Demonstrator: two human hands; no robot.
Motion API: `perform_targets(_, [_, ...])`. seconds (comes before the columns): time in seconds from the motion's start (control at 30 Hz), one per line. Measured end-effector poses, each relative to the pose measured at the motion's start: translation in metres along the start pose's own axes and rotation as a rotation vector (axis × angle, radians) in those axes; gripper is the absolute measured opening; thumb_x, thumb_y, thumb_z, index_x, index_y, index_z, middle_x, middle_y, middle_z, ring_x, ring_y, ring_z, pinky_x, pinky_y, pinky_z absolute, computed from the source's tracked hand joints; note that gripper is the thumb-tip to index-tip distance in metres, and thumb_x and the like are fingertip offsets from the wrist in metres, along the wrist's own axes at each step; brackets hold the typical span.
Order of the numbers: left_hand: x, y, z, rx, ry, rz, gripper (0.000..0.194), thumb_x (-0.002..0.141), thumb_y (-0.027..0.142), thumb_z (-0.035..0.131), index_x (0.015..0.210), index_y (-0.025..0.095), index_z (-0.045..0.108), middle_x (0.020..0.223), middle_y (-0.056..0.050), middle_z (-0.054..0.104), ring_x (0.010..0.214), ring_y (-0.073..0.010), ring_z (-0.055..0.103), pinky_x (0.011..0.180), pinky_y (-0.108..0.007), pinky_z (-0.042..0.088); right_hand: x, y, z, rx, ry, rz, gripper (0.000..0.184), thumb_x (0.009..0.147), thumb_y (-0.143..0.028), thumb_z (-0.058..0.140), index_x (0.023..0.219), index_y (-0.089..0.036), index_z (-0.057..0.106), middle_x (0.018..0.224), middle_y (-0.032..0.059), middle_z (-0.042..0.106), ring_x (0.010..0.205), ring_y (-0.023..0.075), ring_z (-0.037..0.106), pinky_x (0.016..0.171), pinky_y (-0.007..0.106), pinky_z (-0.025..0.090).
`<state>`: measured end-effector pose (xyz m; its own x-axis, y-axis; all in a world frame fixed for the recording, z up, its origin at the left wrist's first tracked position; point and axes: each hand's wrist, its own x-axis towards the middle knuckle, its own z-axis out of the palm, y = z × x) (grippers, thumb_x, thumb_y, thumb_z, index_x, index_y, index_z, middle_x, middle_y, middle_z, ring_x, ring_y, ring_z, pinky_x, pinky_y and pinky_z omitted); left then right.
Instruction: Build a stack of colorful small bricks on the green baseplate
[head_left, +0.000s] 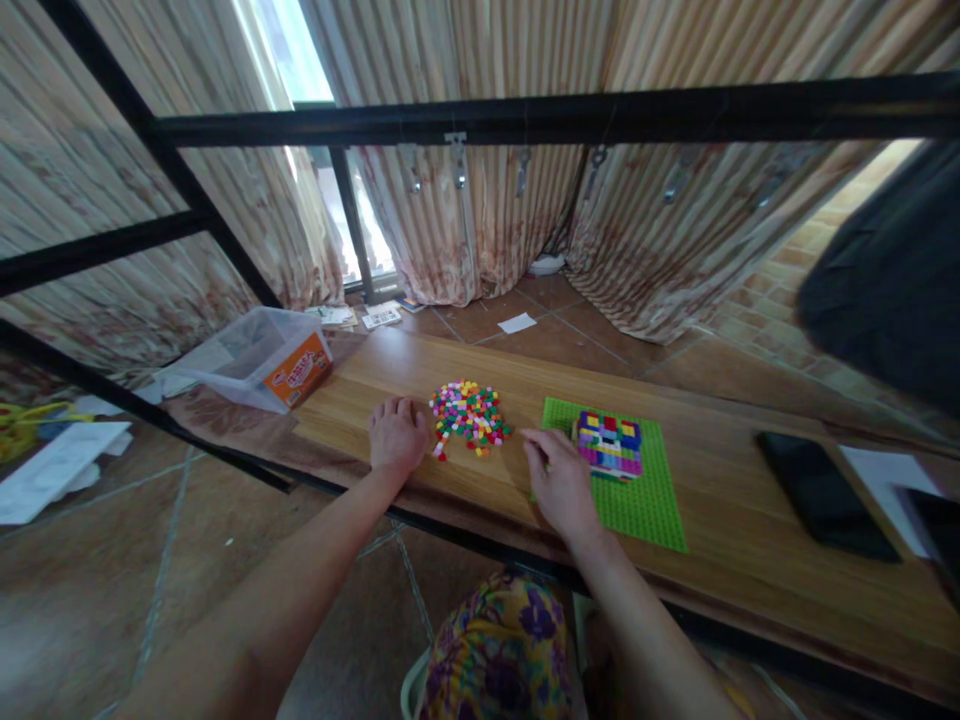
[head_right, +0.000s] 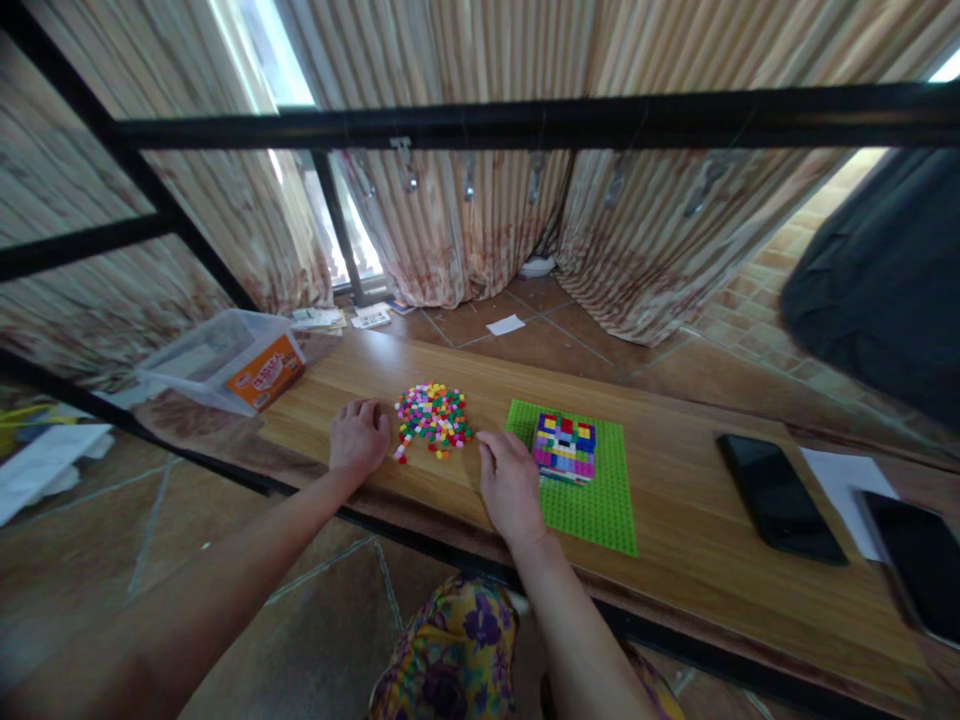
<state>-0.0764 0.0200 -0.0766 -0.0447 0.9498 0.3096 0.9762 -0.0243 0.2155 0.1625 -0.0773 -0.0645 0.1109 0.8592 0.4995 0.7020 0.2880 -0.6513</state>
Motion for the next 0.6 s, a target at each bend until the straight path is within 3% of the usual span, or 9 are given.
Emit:
perform_targets(0.27, [-0.001,0.001,-0.001,-0.017,-0.003,-0.003,0.036,0.093,0.028,0.045,0.118,0.013,0.065,0.125,-0.016,0.065,0.118,-0.0330,0.056,0.101,-0.047,0.042,0.012,0.011,0.037,-0.098,-0.109,0.033,0.033,0.095,-0.019,0.045,0.116,-0.019,0.071,0.100,0.0105,0.069,0.093,0.0233,0.064,0.089,0.038,0.052])
perform_targets(0.47, [-0.002,0.001,-0.001,-0.011,-0.004,-0.006,0.036,0.093,0.028,0.045,0.118,0.013,0.066,0.124,-0.015,0.066,0.117,-0.0332,0.056,0.101,-0.046,0.043,0.018,0.011,0.046,-0.157,-0.143,0.031,0.028,0.094,-0.016,0.048,0.095,-0.021,0.075,0.092,0.0096,0.069,0.088,0.0228,0.063,0.085,0.036,0.050])
perform_targets(0.6, [-0.001,0.000,-0.001,-0.015,0.003,0.002,0.036,0.093,0.029,0.045,0.118,0.012,0.066,0.125,-0.016,0.066,0.117,-0.0333,0.056,0.101,-0.046,0.043,0.018,0.007,0.042,-0.141,-0.115,0.060,0.025,0.094,-0.018,0.049,0.092,-0.019,0.074,0.090,0.0096,0.071,0.086,0.0226,0.065,0.083,0.035,0.051])
